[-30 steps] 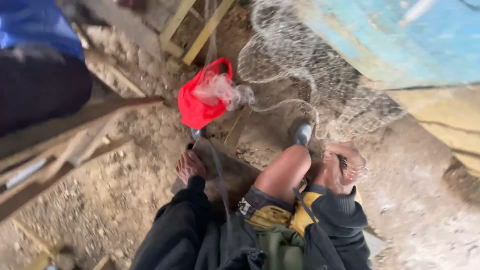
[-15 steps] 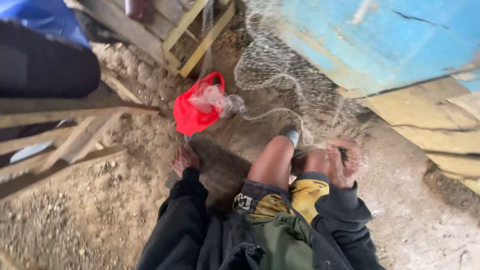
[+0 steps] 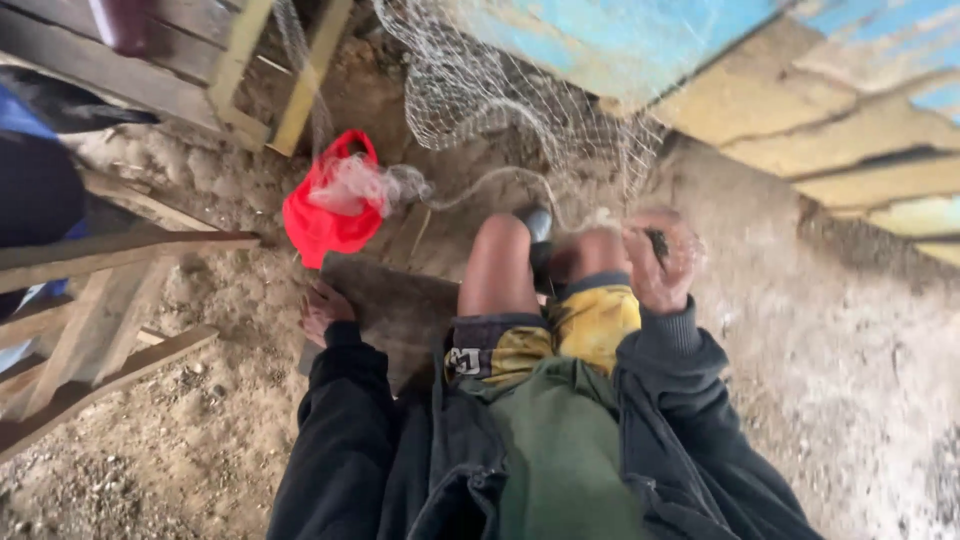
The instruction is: Repairing a fishing net by cutting damaged sections with scissors and manipulating the mesh.
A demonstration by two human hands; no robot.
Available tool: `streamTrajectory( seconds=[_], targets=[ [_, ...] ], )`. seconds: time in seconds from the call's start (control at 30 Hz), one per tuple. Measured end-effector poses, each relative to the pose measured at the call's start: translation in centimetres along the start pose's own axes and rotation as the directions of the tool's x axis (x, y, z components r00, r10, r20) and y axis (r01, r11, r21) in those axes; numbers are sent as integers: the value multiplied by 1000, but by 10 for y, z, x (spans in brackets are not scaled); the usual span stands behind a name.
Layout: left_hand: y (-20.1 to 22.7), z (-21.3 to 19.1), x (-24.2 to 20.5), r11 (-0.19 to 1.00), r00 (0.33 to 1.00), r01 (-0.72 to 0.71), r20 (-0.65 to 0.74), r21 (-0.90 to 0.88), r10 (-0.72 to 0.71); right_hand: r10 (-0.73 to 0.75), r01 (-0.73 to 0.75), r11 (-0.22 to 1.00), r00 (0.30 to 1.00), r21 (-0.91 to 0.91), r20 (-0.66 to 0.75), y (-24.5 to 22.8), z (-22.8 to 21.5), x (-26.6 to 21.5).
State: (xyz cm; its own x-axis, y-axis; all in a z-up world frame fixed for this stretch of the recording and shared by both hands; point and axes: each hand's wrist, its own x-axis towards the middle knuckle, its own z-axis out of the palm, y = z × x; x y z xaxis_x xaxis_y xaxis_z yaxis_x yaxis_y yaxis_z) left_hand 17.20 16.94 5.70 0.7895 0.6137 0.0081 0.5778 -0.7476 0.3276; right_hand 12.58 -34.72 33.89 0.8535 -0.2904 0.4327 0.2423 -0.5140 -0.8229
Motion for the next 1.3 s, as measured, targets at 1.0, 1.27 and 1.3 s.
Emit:
streamTrajectory(
  seconds=[1.0,1.27,1.3],
  targets=[
    [5,1,-2,995,980,-101,-173,-1,100,59,-69,987,996,143,74,-27,66,-11],
    [4,4,-4,998,993,-69,-92,2,69,65,-95,975,986,200,151,-24,77,-21],
    [3,3,-3,998,995,-62,-82,-5,61,64,-100,973,983,210,173,-23,79,-21]
  ],
)
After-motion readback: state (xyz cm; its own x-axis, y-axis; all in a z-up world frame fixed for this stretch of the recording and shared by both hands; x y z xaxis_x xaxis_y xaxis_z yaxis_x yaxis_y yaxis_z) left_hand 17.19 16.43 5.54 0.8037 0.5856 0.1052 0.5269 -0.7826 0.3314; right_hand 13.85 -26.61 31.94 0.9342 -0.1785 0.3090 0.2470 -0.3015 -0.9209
